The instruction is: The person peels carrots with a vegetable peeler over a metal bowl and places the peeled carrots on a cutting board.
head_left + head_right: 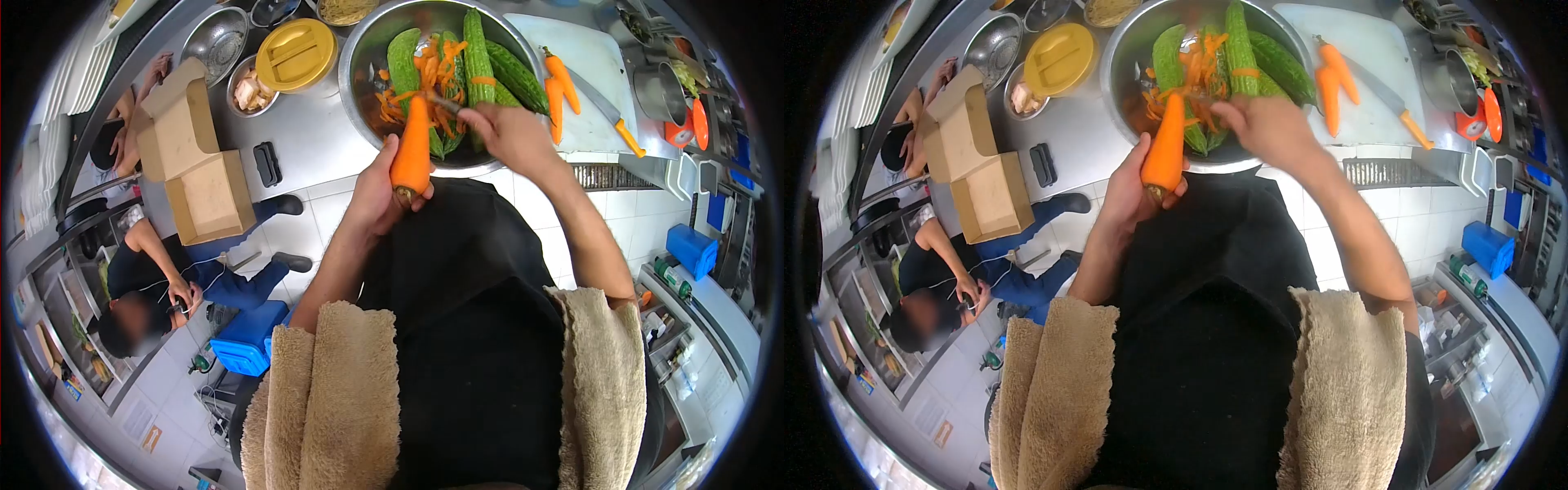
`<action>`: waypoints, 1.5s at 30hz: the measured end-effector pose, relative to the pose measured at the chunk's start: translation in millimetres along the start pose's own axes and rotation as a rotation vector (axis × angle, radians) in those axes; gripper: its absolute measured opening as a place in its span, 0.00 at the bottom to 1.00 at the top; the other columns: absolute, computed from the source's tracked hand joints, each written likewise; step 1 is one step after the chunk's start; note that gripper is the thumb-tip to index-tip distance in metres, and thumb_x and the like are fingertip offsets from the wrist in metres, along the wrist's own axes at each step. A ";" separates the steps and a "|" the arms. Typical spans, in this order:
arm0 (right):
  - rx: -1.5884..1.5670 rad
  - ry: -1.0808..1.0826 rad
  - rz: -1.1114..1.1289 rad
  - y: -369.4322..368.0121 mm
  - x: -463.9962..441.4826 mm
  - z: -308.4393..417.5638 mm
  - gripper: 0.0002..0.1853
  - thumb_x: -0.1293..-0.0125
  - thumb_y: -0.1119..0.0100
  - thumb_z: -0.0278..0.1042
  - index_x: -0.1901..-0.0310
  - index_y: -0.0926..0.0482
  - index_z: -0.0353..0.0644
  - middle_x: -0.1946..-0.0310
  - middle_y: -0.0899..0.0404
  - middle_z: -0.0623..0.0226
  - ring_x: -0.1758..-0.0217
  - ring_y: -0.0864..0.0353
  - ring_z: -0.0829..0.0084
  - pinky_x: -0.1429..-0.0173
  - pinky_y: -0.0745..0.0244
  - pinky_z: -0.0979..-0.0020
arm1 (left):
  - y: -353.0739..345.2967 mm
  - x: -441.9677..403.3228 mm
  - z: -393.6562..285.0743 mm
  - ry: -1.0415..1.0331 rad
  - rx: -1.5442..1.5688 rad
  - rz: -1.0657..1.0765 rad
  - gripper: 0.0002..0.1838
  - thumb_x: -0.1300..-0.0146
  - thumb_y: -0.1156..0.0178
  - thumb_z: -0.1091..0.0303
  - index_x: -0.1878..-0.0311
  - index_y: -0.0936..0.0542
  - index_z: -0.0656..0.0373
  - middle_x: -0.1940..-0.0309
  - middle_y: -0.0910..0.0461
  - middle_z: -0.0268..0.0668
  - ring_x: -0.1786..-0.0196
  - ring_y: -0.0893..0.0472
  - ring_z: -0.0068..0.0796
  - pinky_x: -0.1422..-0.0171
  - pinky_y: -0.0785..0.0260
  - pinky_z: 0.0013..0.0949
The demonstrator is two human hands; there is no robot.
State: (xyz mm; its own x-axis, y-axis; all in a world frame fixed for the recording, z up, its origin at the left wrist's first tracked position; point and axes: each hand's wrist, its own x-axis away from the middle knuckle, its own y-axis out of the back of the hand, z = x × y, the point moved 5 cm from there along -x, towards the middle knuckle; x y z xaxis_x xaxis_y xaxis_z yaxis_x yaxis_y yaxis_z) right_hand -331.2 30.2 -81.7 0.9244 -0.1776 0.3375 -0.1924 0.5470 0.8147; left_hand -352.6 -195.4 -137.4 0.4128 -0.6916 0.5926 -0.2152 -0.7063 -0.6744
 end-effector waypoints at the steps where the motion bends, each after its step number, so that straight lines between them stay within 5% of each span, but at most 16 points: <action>1: -0.083 0.092 0.001 -0.1 9.3 9.0 0.23 0.18 0.45 0.58 0.53 0.11 0.45 0.66 0.12 0.49 0.59 0.12 0.43 0.54 0.19 0.46 | 2.1 -4.4 1.8 -0.018 0.022 0.003 0.30 0.10 0.63 0.42 0.36 0.26 0.62 0.58 0.16 0.45 0.68 0.15 0.37 0.70 0.26 0.37; 4: -0.101 0.326 0.055 -0.6 41.4 43.3 0.20 0.19 0.41 0.54 0.54 0.12 0.46 0.68 0.13 0.52 0.62 0.12 0.44 0.58 0.20 0.48 | 8.8 -14.2 9.1 0.005 0.103 -0.026 0.30 0.10 0.63 0.43 0.34 0.27 0.62 0.55 0.16 0.46 0.66 0.15 0.40 0.67 0.25 0.39; 13: -0.030 0.372 0.033 -5.0 46.6 44.3 0.20 0.19 0.41 0.55 0.57 0.14 0.46 0.69 0.13 0.53 0.63 0.12 0.45 0.60 0.20 0.47 | 9.5 -18.2 14.1 0.060 0.188 0.039 0.32 0.12 0.62 0.42 0.33 0.26 0.64 0.51 0.17 0.51 0.64 0.17 0.45 0.60 0.25 0.42; 20: 0.219 0.083 -0.154 -19.9 -2.8 -17.8 0.26 0.17 0.48 0.61 0.57 0.11 0.47 0.70 0.11 0.56 0.63 0.11 0.46 0.58 0.17 0.48 | 0.0 -3.4 13.2 0.025 0.126 0.065 0.29 0.10 0.64 0.44 0.37 0.26 0.62 0.60 0.17 0.46 0.70 0.19 0.38 0.68 0.29 0.37; 24: 0.174 -0.125 -0.020 -8.3 -9.8 -19.7 0.28 0.15 0.52 0.61 0.55 0.11 0.45 0.63 0.10 0.53 0.55 0.10 0.46 0.51 0.17 0.47 | -5.1 5.1 3.9 0.035 0.098 0.065 0.30 0.11 0.60 0.42 0.37 0.24 0.62 0.60 0.16 0.46 0.68 0.17 0.39 0.68 0.27 0.36; 28: -0.163 0.109 -0.006 -8.4 21.1 14.3 0.24 0.16 0.47 0.58 0.54 0.12 0.44 0.63 0.11 0.49 0.54 0.12 0.43 0.50 0.19 0.46 | -1.5 3.1 8.0 0.133 0.096 -0.153 0.32 0.12 0.59 0.40 0.35 0.22 0.62 0.56 0.14 0.45 0.62 0.14 0.40 0.62 0.23 0.38; 32: -0.196 0.393 0.061 -4.7 54.9 53.8 0.18 0.19 0.41 0.54 0.57 0.16 0.46 0.68 0.12 0.54 0.62 0.12 0.45 0.58 0.19 0.48 | 8.4 -6.7 11.2 0.047 0.204 0.022 0.30 0.12 0.56 0.44 0.36 0.23 0.66 0.57 0.13 0.49 0.61 0.10 0.45 0.62 0.18 0.40; 37: -0.054 0.420 0.005 -3.4 48.7 49.4 0.19 0.19 0.40 0.55 0.57 0.16 0.46 0.67 0.11 0.55 0.62 0.11 0.47 0.59 0.19 0.49 | 8.4 -11.4 12.6 0.040 0.148 0.110 0.29 0.11 0.59 0.45 0.36 0.23 0.64 0.61 0.14 0.47 0.67 0.14 0.40 0.67 0.25 0.37; 45: 0.199 0.107 -0.071 -21.6 -10.6 -21.6 0.25 0.16 0.48 0.59 0.54 0.12 0.46 0.68 0.12 0.51 0.59 0.12 0.44 0.56 0.19 0.45 | -1.1 8.1 -1.0 0.048 -0.052 0.057 0.29 0.10 0.63 0.44 0.37 0.23 0.61 0.63 0.15 0.45 0.69 0.16 0.32 0.69 0.29 0.33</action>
State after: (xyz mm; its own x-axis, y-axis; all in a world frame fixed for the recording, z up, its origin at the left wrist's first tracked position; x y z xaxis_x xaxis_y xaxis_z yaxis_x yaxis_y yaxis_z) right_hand -329.7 37.9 -113.1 0.9655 -0.1162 0.2329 -0.1772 0.3620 0.9152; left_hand -349.9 -200.4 -131.5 0.3556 -0.7369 0.5750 -0.2834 -0.6712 -0.6849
